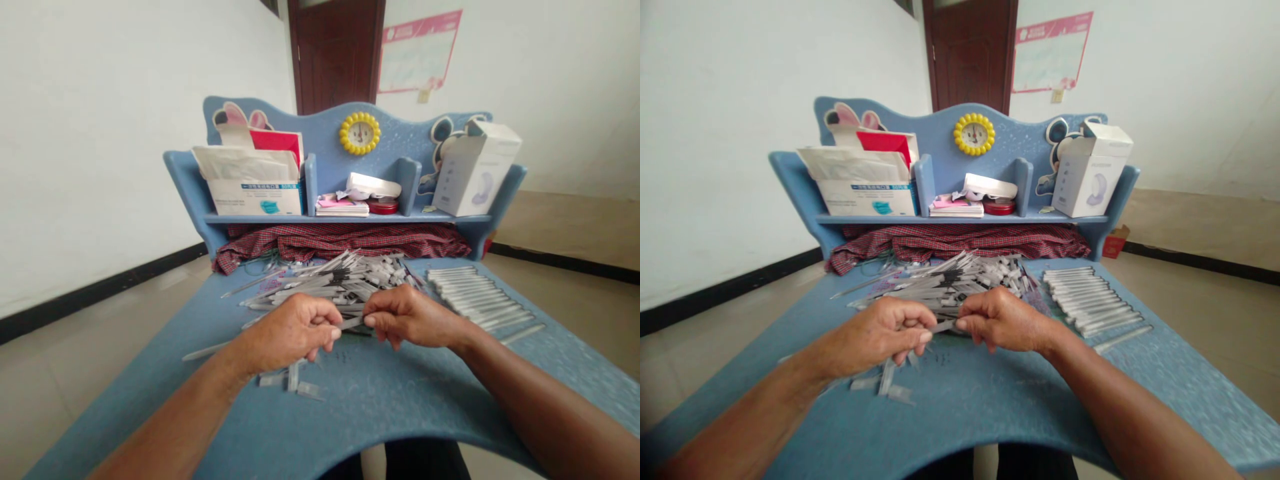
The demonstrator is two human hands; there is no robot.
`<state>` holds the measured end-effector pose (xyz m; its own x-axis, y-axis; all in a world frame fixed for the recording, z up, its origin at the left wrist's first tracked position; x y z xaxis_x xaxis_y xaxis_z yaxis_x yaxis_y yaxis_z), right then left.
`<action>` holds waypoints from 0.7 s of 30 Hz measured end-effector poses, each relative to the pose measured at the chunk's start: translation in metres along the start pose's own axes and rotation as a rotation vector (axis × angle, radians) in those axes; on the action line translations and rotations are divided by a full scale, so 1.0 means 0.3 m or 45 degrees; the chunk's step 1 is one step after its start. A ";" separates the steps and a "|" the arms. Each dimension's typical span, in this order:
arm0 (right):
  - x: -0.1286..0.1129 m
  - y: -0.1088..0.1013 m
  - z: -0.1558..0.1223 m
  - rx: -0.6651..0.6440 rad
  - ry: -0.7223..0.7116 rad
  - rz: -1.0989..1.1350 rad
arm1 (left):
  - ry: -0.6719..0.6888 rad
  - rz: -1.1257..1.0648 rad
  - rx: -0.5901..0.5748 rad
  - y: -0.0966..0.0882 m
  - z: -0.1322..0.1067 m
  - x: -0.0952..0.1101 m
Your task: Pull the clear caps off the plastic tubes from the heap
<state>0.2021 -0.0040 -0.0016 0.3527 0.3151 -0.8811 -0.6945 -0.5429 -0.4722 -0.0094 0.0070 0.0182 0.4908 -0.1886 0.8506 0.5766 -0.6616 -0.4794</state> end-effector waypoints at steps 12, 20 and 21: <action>0.006 0.000 0.002 -0.034 0.001 -0.009 | -0.004 0.019 0.022 0.002 0.000 0.002; 0.008 0.006 0.003 -0.028 -0.002 0.003 | 0.003 0.041 0.042 0.007 0.000 0.008; 0.007 0.006 0.003 -0.032 -0.008 -0.024 | 0.004 0.044 0.045 0.007 0.000 0.009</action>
Point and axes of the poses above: each hand's wrist, its own z-axis towards the middle knuckle, its own y-axis out of the palm, x = y × z, the point moved 1 cm from there along z, towards the middle knuckle, and after that the axes turned 4 degrees about -x, right-handed, at the moved point
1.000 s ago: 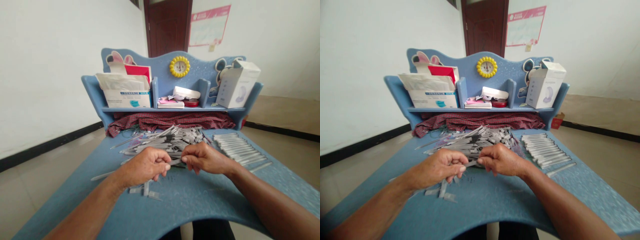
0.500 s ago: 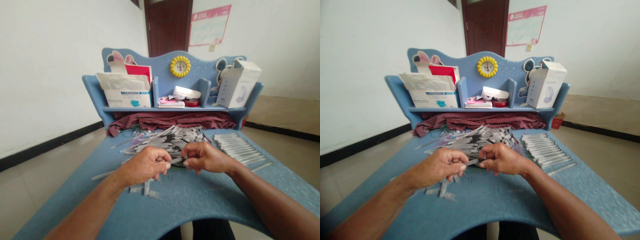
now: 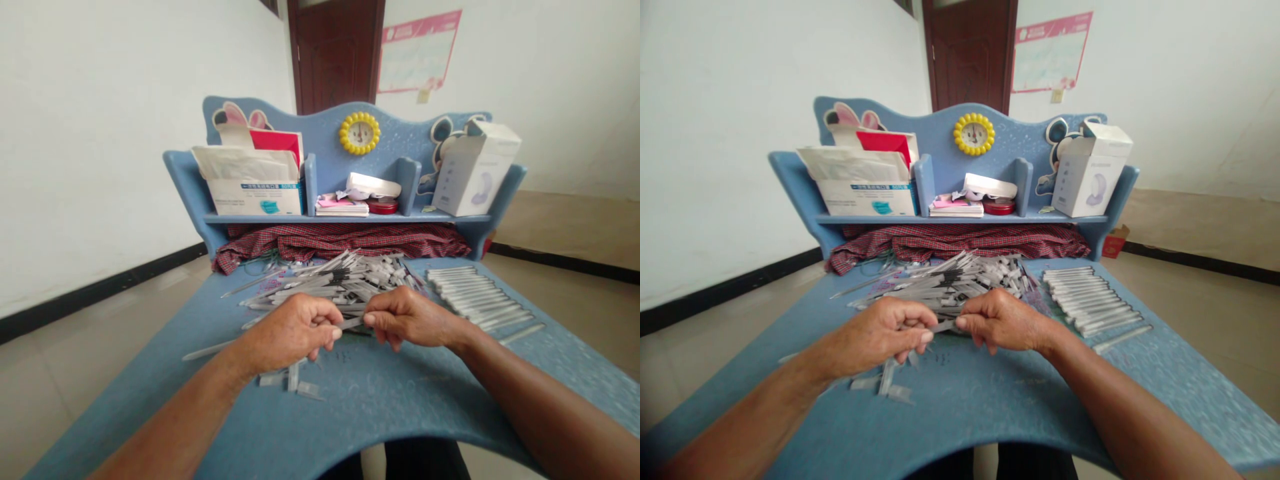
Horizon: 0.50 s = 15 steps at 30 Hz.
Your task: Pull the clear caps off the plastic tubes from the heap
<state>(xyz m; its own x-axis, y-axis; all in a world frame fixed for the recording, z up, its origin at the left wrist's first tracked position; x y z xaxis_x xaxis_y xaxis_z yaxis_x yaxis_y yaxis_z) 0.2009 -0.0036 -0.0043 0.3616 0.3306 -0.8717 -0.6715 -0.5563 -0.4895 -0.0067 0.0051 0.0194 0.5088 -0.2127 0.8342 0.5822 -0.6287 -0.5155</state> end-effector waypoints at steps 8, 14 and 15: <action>0.007 0.002 0.004 0.019 0.048 0.170 | 0.014 0.006 0.015 0.004 0.005 -0.007; 0.008 0.003 0.002 0.005 0.034 0.039 | 0.174 0.327 0.091 0.005 0.005 0.002; 0.010 0.002 0.002 0.008 0.045 0.051 | 0.230 0.419 0.119 0.005 0.005 0.003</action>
<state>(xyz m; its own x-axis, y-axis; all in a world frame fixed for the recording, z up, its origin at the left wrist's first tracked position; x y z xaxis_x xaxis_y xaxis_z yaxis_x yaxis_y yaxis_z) 0.2012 -0.0024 -0.0073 0.3571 0.2809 -0.8908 -0.6896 -0.5639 -0.4543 -0.0045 0.0049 0.0192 0.5631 -0.5250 0.6381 0.4662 -0.4357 -0.7699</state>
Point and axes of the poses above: each hand's wrist, its own z-axis towards the middle knuckle, its own y-axis out of the palm, x = y × z, the point moved 1 cm from there along z, towards the middle knuckle, and after that the axes turned 4 degrees about -x, right-handed, at the moved point
